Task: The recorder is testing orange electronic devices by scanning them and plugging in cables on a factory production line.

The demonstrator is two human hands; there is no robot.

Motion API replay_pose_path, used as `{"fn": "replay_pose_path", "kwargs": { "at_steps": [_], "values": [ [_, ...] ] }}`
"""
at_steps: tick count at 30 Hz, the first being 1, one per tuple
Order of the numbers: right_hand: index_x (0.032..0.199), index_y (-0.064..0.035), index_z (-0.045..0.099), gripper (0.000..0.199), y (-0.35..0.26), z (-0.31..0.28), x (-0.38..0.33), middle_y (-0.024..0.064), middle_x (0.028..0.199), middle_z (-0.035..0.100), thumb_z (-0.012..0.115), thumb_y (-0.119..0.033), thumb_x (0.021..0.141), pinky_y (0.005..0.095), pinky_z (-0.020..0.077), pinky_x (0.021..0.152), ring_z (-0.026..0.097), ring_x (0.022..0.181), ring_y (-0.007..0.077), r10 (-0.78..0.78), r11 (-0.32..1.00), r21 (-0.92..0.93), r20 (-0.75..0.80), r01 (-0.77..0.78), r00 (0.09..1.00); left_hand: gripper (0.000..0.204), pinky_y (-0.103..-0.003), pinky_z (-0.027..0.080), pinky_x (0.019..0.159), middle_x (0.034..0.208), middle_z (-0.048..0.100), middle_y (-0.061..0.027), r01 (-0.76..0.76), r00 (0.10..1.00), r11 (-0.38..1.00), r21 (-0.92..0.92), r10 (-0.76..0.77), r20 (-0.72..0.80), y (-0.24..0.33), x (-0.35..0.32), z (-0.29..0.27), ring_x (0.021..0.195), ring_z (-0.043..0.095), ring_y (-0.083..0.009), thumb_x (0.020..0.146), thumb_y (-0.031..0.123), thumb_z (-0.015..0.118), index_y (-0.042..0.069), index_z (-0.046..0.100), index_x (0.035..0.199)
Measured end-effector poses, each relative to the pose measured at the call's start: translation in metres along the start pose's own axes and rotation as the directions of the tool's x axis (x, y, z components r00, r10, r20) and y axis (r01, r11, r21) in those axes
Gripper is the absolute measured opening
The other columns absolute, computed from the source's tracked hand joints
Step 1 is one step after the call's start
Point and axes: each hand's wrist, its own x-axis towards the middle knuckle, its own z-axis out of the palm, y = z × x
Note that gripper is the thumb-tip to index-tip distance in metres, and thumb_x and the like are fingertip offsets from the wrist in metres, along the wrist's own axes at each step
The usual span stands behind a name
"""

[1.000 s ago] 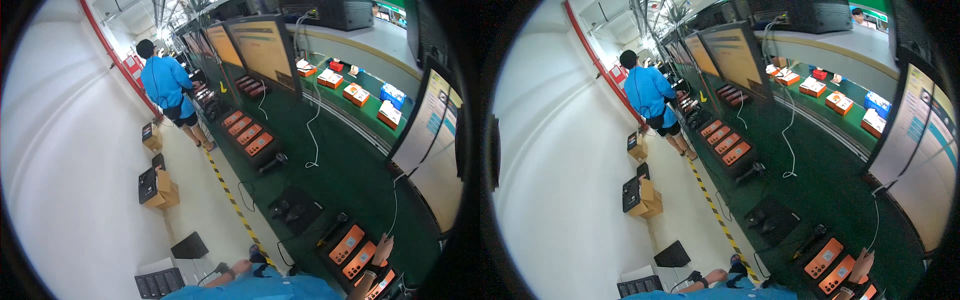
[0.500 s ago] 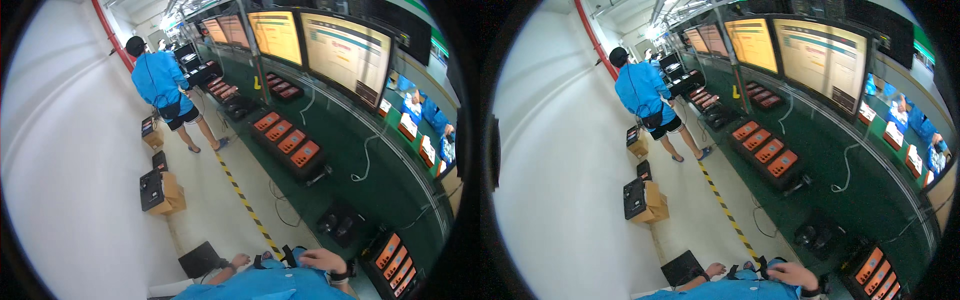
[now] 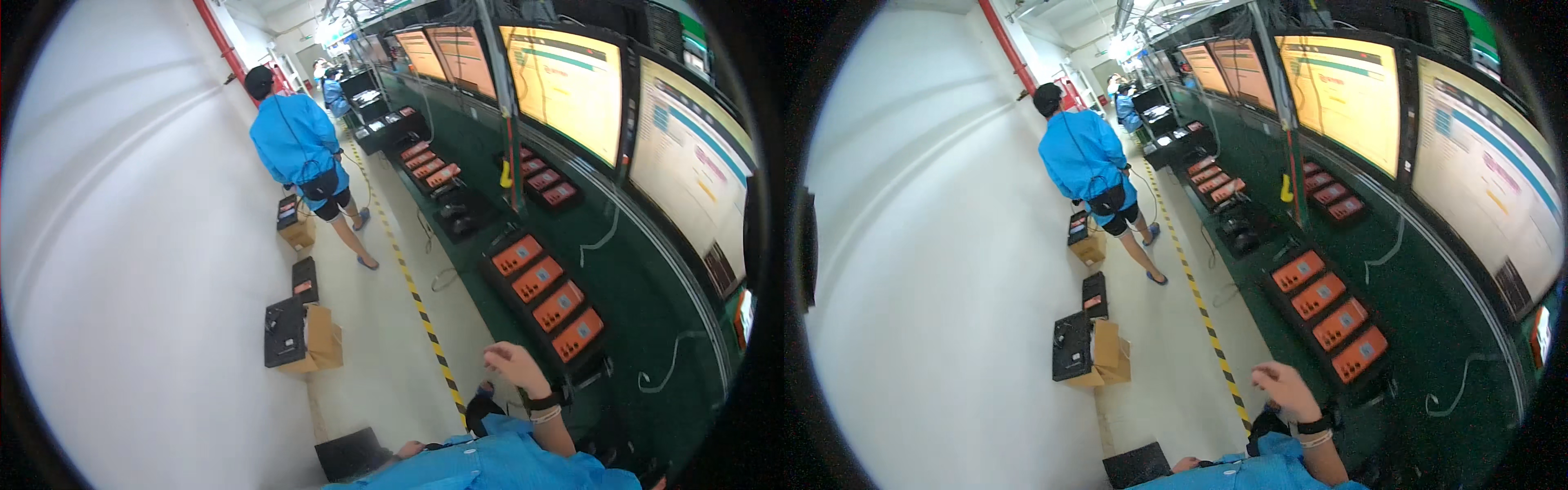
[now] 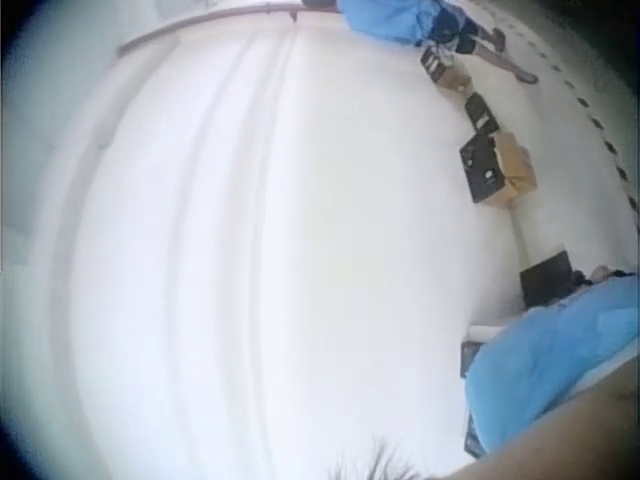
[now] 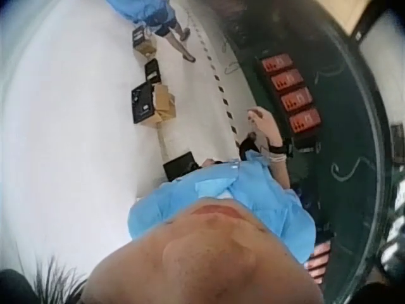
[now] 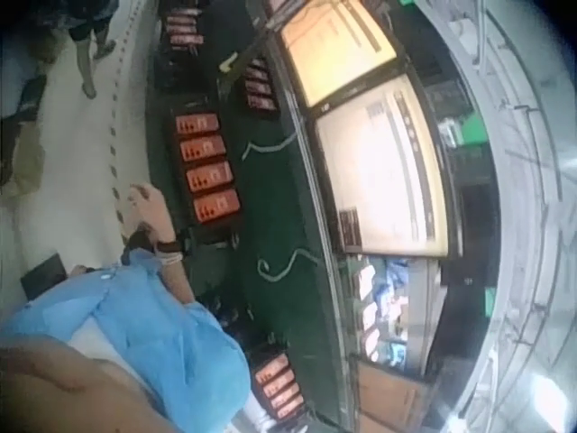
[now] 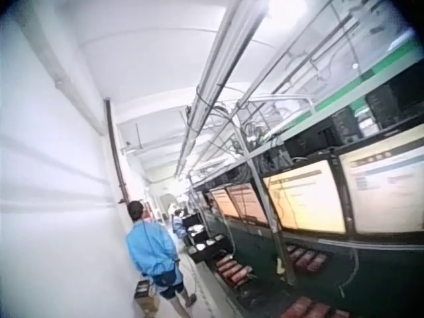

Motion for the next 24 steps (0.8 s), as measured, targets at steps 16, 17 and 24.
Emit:
{"fn": "replay_pose_path", "kwargs": {
  "at_steps": [16, 17, 24],
  "values": [
    [0.119, -0.0009, 0.057, 0.032, 0.013, -0.21, 0.251, 0.0035, 0.088, 0.062, 0.056, -0.017, 0.091, 0.0267, 0.0465, 0.065, 0.057, 0.073, 0.0112, 0.182, 0.944, 0.327, -0.628, 0.045, 0.757, 0.039, -0.039, 0.05, 0.083, 0.095, 0.069, -0.0152, 0.246, 0.966, 0.941, -0.234, -0.259, -0.027, 0.164, 0.164, -0.207, 0.088, 0.065, -0.0274, 0.084, 0.028, 0.05, 0.002, 0.068, 0.106],
    [0.122, -0.0003, 0.055, 0.036, 0.026, -0.228, 0.264, 0.0032, 0.087, 0.06, 0.056, -0.016, 0.09, 0.0268, 0.0462, 0.066, 0.056, 0.073, 0.0116, 0.232, 0.936, 0.349, -0.709, 0.045, 0.666, 0.039, -0.038, 0.049, 0.086, 0.101, 0.068, -0.0166, 0.238, 0.97, 0.963, -0.126, -0.243, -0.024, 0.174, 0.17, -0.219, 0.092, 0.065, -0.0279, 0.084, 0.028, 0.049, 0.002, 0.068, 0.106],
    [0.128, 0.0031, 0.048, 0.048, 0.153, -0.362, 0.365, 0.0096, 0.095, 0.061, 0.059, -0.013, 0.084, 0.0317, 0.0455, 0.077, 0.058, 0.087, 0.0182, 0.235, 0.934, 0.34, -0.815, 0.11, 0.53, 0.035, -0.037, 0.049, 0.083, 0.099, 0.067, -0.0165, -0.023, 0.998, 0.964, 0.267, 0.008, 0.055, 0.181, 0.211, -0.321, 0.09, 0.063, -0.0265, 0.088, 0.023, 0.047, 0.001, 0.067, 0.106]
  ]
}}
